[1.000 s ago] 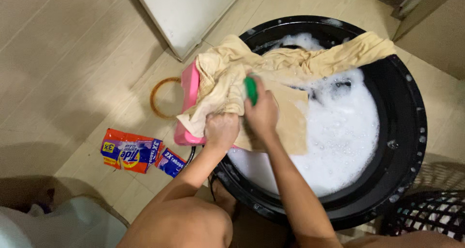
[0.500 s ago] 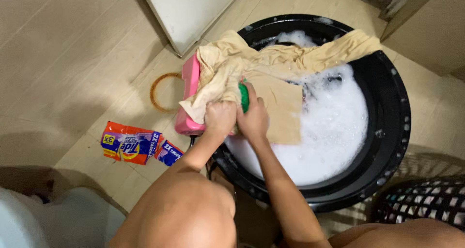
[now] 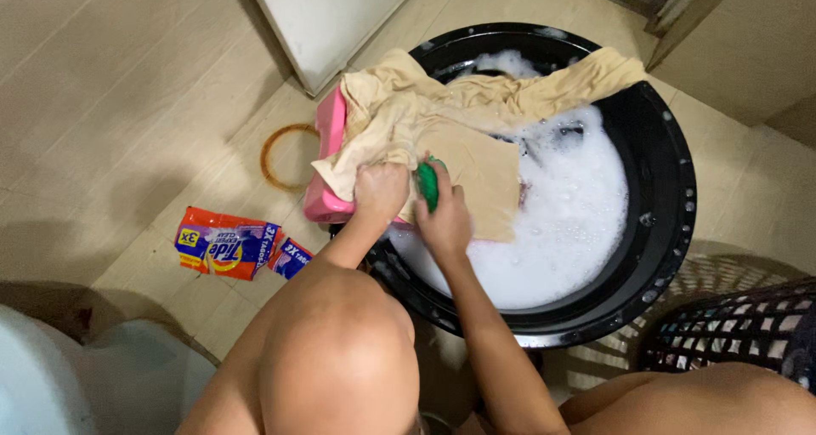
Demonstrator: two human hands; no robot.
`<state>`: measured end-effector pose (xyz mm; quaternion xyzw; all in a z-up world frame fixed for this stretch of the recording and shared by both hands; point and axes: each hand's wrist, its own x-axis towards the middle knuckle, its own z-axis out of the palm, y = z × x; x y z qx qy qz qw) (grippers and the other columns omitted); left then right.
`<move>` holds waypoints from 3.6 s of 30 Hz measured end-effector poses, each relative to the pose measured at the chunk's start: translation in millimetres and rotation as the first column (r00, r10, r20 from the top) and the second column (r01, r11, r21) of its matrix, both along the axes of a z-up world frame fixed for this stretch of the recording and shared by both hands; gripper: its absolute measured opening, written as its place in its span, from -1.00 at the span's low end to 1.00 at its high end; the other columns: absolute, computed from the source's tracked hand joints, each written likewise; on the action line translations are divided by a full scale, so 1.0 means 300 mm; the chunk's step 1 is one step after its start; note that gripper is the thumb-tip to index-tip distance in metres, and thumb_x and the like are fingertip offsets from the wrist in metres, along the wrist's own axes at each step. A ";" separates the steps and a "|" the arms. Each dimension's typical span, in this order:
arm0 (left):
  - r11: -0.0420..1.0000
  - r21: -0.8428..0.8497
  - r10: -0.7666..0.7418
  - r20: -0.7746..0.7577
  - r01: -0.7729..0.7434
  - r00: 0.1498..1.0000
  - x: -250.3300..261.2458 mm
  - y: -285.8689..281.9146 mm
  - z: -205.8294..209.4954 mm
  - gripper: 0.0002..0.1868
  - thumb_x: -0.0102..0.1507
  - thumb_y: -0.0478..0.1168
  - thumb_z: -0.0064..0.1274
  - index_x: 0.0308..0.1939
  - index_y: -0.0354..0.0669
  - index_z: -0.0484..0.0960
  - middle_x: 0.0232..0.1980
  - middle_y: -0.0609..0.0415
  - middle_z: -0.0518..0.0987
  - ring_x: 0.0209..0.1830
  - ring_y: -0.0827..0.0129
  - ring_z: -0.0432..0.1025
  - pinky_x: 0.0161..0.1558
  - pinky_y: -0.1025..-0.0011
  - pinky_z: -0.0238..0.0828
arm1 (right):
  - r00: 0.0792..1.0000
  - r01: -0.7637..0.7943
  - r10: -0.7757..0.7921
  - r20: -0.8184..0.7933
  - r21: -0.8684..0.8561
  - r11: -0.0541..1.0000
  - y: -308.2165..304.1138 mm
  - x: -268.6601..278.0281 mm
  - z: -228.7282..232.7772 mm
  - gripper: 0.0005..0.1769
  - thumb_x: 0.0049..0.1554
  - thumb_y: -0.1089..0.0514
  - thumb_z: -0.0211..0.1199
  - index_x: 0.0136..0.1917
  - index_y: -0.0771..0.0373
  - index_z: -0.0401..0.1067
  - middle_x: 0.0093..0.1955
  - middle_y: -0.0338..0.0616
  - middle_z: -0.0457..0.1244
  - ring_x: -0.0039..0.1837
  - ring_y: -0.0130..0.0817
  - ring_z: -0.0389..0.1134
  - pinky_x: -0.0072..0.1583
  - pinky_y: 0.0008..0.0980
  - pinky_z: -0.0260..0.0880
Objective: The person scrubs a beige garment against a pink washboard in a bucket of soapy water using a green brush, occasionally lifting the garment to rinse it and check for cleanliness.
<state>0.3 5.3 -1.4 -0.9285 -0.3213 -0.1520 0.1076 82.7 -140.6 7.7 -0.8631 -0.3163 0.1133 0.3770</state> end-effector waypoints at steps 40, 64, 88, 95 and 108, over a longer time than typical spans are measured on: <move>0.997 -0.066 0.025 -0.058 -0.029 0.998 -0.003 -0.001 0.004 -0.78 0.11 -0.19 0.05 -0.62 0.04 0.70 -0.56 -0.01 0.64 -0.60 0.25 0.56 -0.42 0.18 0.43 | 0.994 -0.074 0.087 -0.062 0.190 0.979 0.058 0.030 0.036 -0.20 0.02 0.06 0.20 0.54 -0.08 0.18 0.21 0.19 0.27 0.18 0.18 0.36 0.18 0.04 0.38; 1.000 -0.001 0.014 -0.039 -0.014 0.999 -0.019 -0.025 0.055 -0.78 0.07 -0.21 0.05 -0.70 0.02 0.65 -0.64 -0.01 0.59 -0.67 0.23 0.52 -0.47 0.18 0.44 | 0.967 0.235 -0.242 -0.076 -0.089 0.968 0.027 0.426 -0.065 -0.30 -0.01 0.03 0.31 0.41 -0.13 0.30 0.00 0.04 0.37 0.02 0.10 0.43 0.05 0.08 0.41; 1.000 0.002 0.018 -0.049 -0.018 0.999 -0.009 -0.024 0.028 -0.77 0.08 -0.21 0.05 -0.70 0.03 0.63 -0.67 0.01 0.57 -0.69 0.25 0.50 -0.50 0.20 0.41 | 0.966 0.190 -0.219 -0.139 -0.196 0.962 0.002 0.316 0.004 -0.23 0.01 0.01 0.21 0.50 -0.27 0.22 0.15 0.13 0.33 0.14 0.16 0.39 0.13 0.12 0.37; 0.991 -0.090 -0.097 0.041 0.100 0.994 -0.024 -0.054 0.122 -0.79 0.13 -0.22 0.08 -0.62 0.02 0.65 -0.59 -0.03 0.61 -0.61 0.21 0.54 -0.41 0.18 0.43 | 0.908 0.373 -0.417 -0.033 -0.385 0.844 -0.156 0.470 -0.303 -0.13 0.02 -0.05 0.26 0.56 -0.11 0.08 0.21 0.29 0.27 0.19 0.24 0.35 0.17 0.13 0.35; 0.890 -0.317 0.343 -0.013 -0.329 0.939 -0.165 0.024 0.297 -0.54 0.11 0.06 0.28 -0.09 -0.18 0.60 -0.25 -0.08 0.69 -0.21 0.03 0.63 -0.12 0.02 0.53 | 0.921 -0.061 0.134 -0.365 0.205 0.977 0.072 0.504 0.564 -0.35 0.00 0.02 0.36 0.27 0.44 0.40 0.03 0.02 0.38 -0.02 -0.32 0.39 0.03 -0.33 0.41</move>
